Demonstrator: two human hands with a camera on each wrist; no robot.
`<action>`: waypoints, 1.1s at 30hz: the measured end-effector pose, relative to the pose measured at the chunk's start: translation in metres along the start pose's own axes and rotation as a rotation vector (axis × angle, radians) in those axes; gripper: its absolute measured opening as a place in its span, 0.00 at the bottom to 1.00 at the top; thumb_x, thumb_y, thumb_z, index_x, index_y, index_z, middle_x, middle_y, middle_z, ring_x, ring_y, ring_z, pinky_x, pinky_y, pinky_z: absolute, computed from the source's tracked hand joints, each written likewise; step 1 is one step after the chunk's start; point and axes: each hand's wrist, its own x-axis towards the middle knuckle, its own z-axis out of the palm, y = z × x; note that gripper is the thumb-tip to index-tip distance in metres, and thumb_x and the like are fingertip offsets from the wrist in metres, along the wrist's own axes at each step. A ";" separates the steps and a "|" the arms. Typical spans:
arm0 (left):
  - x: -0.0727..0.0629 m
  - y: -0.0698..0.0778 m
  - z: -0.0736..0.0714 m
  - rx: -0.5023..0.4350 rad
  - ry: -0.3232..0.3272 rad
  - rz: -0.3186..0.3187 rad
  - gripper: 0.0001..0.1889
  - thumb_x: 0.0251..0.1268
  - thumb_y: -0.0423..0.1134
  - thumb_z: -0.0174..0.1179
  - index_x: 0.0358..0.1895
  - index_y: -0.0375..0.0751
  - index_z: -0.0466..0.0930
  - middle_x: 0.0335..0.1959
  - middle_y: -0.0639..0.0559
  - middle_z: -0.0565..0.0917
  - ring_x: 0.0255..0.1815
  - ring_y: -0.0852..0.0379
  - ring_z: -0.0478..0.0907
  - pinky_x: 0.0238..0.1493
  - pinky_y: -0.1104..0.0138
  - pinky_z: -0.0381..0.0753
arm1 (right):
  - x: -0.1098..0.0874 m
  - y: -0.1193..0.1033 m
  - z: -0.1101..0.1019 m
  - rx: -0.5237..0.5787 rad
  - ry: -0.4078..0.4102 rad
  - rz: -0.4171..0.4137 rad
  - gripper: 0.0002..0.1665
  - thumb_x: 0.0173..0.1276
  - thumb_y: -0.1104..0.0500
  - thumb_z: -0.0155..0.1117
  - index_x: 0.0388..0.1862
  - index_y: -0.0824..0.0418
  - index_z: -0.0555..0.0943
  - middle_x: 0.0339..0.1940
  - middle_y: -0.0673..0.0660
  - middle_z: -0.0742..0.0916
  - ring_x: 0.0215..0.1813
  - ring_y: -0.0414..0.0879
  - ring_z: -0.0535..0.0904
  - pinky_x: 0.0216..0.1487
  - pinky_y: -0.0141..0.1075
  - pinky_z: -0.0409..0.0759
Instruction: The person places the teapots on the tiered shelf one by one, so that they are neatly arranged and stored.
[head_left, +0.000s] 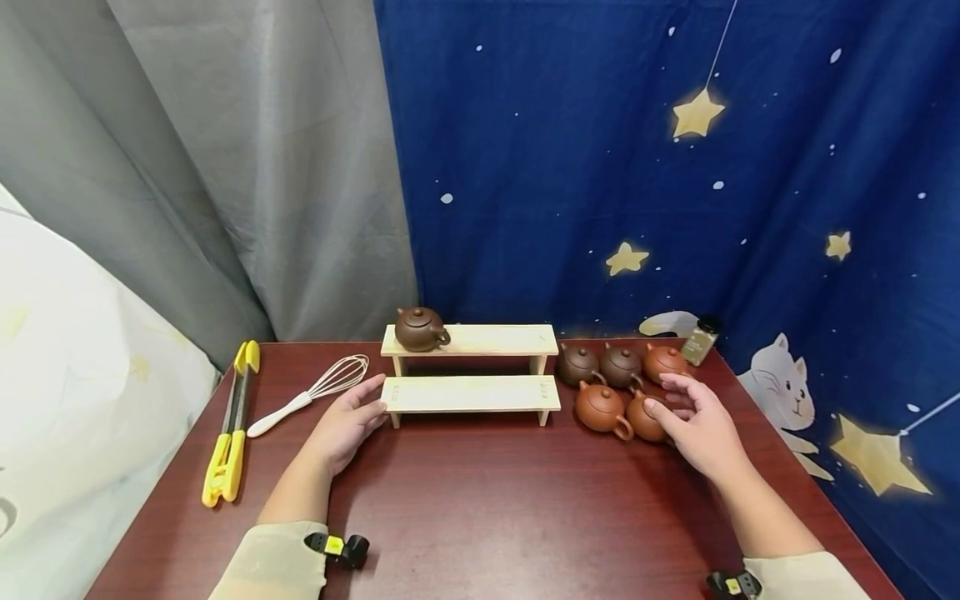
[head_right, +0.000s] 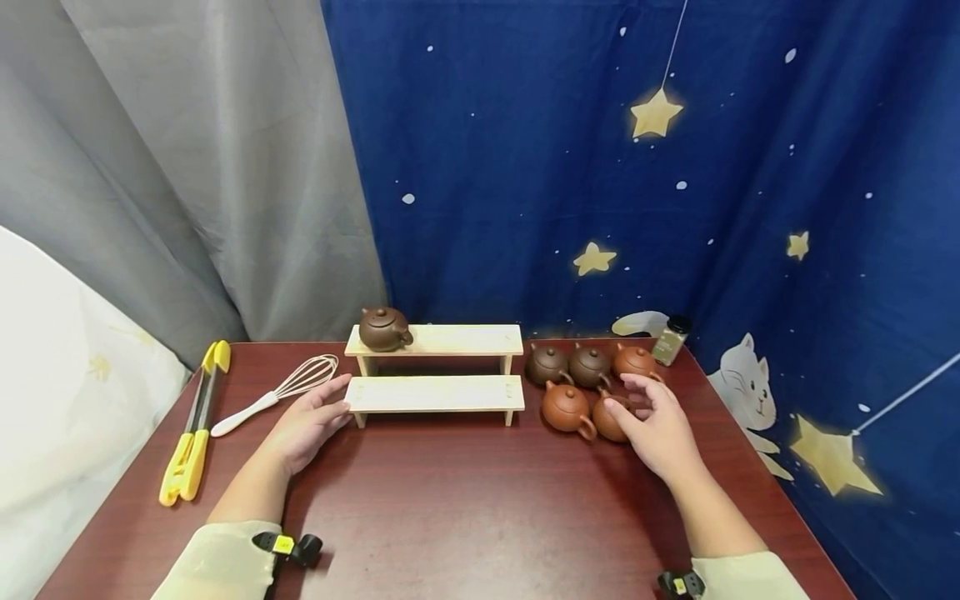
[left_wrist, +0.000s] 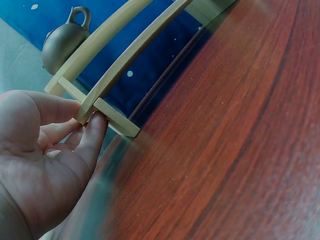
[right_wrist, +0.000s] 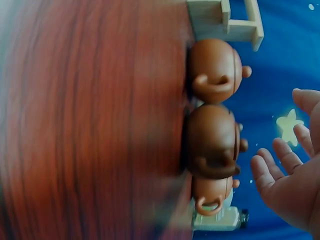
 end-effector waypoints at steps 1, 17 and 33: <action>0.000 0.000 0.000 0.000 0.000 0.000 0.35 0.84 0.30 0.49 0.88 0.39 0.49 0.86 0.41 0.60 0.62 0.74 0.76 0.60 0.80 0.78 | 0.000 0.002 -0.001 -0.016 -0.010 0.007 0.34 0.74 0.49 0.74 0.72 0.63 0.77 0.67 0.67 0.83 0.61 0.47 0.83 0.51 0.18 0.77; -0.001 0.000 0.000 -0.008 -0.019 0.011 0.35 0.84 0.30 0.49 0.88 0.38 0.48 0.86 0.40 0.59 0.63 0.74 0.75 0.62 0.79 0.78 | 0.010 0.041 0.002 -0.075 -0.194 0.114 0.44 0.70 0.43 0.77 0.76 0.64 0.73 0.68 0.69 0.84 0.67 0.61 0.82 0.51 0.21 0.75; -0.003 0.002 0.001 -0.011 -0.022 0.004 0.35 0.85 0.30 0.48 0.88 0.39 0.48 0.87 0.40 0.57 0.68 0.70 0.74 0.62 0.80 0.78 | 0.014 0.047 0.005 -0.099 -0.273 0.122 0.43 0.66 0.44 0.81 0.74 0.59 0.75 0.63 0.64 0.88 0.61 0.51 0.83 0.53 0.27 0.77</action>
